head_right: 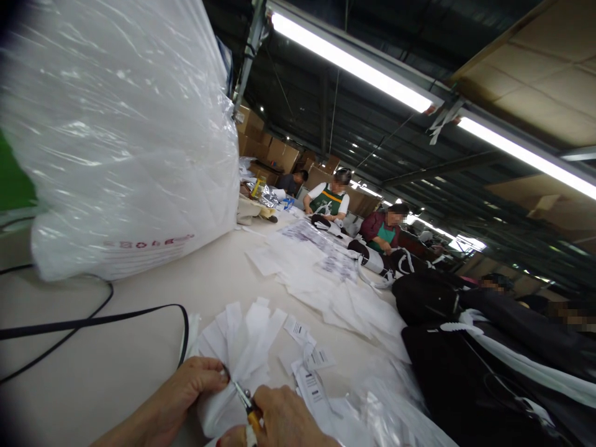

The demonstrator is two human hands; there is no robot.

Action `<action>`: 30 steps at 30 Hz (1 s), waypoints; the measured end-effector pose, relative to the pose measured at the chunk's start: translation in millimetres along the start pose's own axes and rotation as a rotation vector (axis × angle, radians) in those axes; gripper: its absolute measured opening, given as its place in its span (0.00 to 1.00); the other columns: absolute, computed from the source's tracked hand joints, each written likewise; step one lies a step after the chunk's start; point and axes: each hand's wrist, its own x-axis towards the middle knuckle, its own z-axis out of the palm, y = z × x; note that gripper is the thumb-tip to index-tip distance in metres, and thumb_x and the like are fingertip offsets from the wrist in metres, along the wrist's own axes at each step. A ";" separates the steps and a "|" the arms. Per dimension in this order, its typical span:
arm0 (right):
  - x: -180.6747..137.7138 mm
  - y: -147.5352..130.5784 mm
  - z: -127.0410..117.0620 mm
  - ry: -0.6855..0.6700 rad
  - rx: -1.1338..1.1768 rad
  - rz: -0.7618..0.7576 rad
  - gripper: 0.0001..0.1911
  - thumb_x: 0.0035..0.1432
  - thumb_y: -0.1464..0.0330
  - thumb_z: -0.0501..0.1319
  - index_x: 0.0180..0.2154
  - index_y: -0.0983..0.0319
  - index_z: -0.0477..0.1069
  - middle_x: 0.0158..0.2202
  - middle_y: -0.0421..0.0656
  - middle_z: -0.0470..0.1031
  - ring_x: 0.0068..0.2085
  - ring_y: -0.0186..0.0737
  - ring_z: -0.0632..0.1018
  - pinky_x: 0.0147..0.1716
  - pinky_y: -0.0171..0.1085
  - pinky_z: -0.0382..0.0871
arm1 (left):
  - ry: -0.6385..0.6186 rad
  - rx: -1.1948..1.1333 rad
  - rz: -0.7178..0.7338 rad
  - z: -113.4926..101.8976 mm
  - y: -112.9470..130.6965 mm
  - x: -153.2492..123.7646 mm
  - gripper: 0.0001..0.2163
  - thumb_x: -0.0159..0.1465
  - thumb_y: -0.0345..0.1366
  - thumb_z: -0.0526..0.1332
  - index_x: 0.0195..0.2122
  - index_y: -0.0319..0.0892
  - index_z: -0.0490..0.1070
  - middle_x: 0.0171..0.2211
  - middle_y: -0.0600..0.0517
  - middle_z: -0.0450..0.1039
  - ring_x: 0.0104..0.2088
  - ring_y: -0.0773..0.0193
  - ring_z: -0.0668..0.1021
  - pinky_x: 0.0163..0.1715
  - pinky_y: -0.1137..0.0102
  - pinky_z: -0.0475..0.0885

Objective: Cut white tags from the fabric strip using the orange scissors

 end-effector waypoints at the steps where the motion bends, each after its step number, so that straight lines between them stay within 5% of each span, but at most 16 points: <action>1: 1.6 2.4 1.4 0.008 0.021 -0.021 0.18 0.43 0.53 0.63 0.28 0.62 0.71 0.22 0.39 0.66 0.24 0.36 0.66 0.22 0.32 0.51 | -0.008 0.002 -0.004 -0.3 0.3 0.1 0.05 0.39 0.30 0.58 0.16 0.36 0.74 0.13 0.51 0.72 0.19 0.61 0.72 0.22 0.71 0.61; 11: -11.1 23.9 -7.3 -0.083 0.327 -0.341 0.21 0.51 0.48 0.54 0.27 0.61 0.61 0.22 0.35 0.58 0.24 0.30 0.60 0.21 0.30 0.50 | -0.075 -0.017 0.022 -3.0 -1.2 -4.6 0.07 0.42 0.34 0.63 0.21 0.34 0.74 0.17 0.49 0.74 0.19 0.64 0.70 0.22 0.72 0.60; 18: -38.1 40.9 -28.9 -0.185 0.585 -0.287 0.31 0.38 0.39 0.56 0.25 0.61 0.62 0.23 0.37 0.60 0.24 0.30 0.62 0.23 0.31 0.54 | -0.156 -0.059 0.166 1.5 2.1 -12.8 0.16 0.40 0.46 0.70 0.22 0.37 0.75 0.18 0.54 0.71 0.21 0.68 0.68 0.24 0.74 0.61; 21: -41.7 35.4 -21.8 0.042 0.810 -0.317 0.29 0.34 0.45 0.64 0.28 0.61 0.61 0.23 0.36 0.62 0.23 0.31 0.62 0.23 0.31 0.55 | -0.171 0.002 0.267 7.3 7.9 -21.9 0.14 0.44 0.46 0.69 0.27 0.41 0.78 0.32 0.51 0.77 0.33 0.59 0.74 0.35 0.70 0.65; 24: -41.2 19.2 -11.1 0.425 0.728 -0.348 0.23 0.32 0.59 0.71 0.28 0.60 0.62 0.25 0.36 0.65 0.27 0.33 0.65 0.28 0.33 0.59 | -0.165 0.037 0.367 16.7 12.5 -29.0 0.12 0.44 0.46 0.69 0.23 0.44 0.78 0.45 0.49 0.73 0.49 0.49 0.69 0.48 0.65 0.61; 30: -36.1 -5.1 -3.4 0.746 0.632 -0.351 0.13 0.38 0.73 0.62 0.29 0.59 0.61 0.23 0.34 0.67 0.24 0.32 0.67 0.25 0.31 0.61 | -0.201 0.038 0.399 38.5 22.7 -39.4 0.10 0.45 0.44 0.68 0.23 0.43 0.79 0.42 0.47 0.71 0.48 0.46 0.69 0.51 0.60 0.60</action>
